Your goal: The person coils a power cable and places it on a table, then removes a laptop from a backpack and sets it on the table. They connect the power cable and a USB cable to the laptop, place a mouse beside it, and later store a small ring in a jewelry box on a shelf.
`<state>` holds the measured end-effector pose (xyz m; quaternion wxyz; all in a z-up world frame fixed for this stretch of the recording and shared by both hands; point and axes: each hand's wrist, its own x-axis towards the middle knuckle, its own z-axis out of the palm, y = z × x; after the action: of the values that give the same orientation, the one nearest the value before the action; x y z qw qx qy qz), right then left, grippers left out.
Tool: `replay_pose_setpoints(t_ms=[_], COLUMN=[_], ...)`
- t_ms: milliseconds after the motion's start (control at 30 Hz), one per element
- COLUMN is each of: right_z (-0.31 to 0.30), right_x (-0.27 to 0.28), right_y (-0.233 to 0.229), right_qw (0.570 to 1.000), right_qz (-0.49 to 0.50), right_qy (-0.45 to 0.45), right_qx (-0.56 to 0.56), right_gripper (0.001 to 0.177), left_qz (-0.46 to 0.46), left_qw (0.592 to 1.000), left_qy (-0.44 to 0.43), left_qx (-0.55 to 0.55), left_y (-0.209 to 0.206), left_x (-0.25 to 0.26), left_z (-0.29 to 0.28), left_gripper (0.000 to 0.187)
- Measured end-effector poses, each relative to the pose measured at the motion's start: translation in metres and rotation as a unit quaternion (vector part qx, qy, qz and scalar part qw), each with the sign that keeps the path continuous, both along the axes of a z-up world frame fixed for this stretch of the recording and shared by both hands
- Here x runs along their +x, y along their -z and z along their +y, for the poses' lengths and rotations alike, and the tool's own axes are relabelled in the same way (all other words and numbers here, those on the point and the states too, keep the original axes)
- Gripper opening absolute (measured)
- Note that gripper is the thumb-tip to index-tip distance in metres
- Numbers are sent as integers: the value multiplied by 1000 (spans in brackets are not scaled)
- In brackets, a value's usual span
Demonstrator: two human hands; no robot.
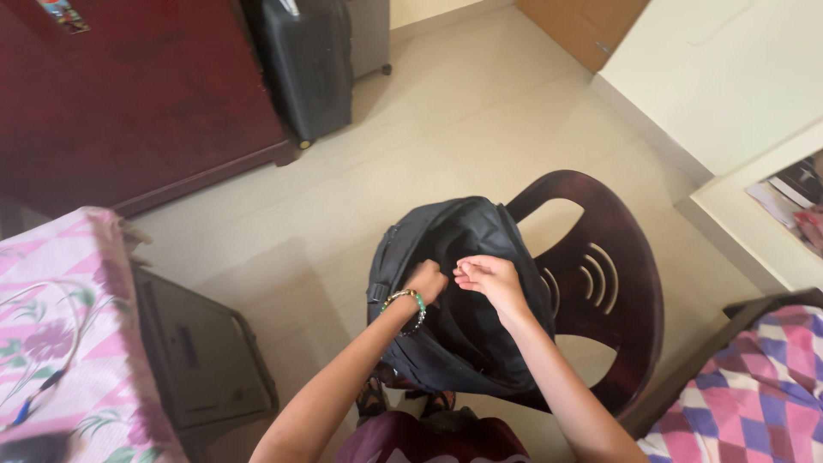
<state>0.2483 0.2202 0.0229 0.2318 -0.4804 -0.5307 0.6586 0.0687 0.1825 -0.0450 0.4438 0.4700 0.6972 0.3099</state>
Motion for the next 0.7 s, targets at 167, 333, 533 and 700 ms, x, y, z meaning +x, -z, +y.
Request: replay_pose_setpoints(t_ms=[167, 333, 533, 700], right_z=[-24, -31, -29, -26], right_x=[16, 23, 32, 36], right_y=[-62, -85, -97, -98], right_qw=[964, 948, 938, 932], right_qz=[230, 281, 313, 327], right_qy=[36, 44, 55, 65], right_qx=[-129, -139, -138, -141], right_gripper=[29, 27, 25, 24], left_qz=[-25, 42, 90, 153], left_qw=[999, 998, 991, 978], left_qy=[0, 39, 71, 127], left_qx=[-30, -20, -72, -60], left_y=[-11, 12, 66, 81], left_x=[9, 32, 66, 86], left_z=[15, 28, 38, 54], left_gripper=[23, 24, 26, 30])
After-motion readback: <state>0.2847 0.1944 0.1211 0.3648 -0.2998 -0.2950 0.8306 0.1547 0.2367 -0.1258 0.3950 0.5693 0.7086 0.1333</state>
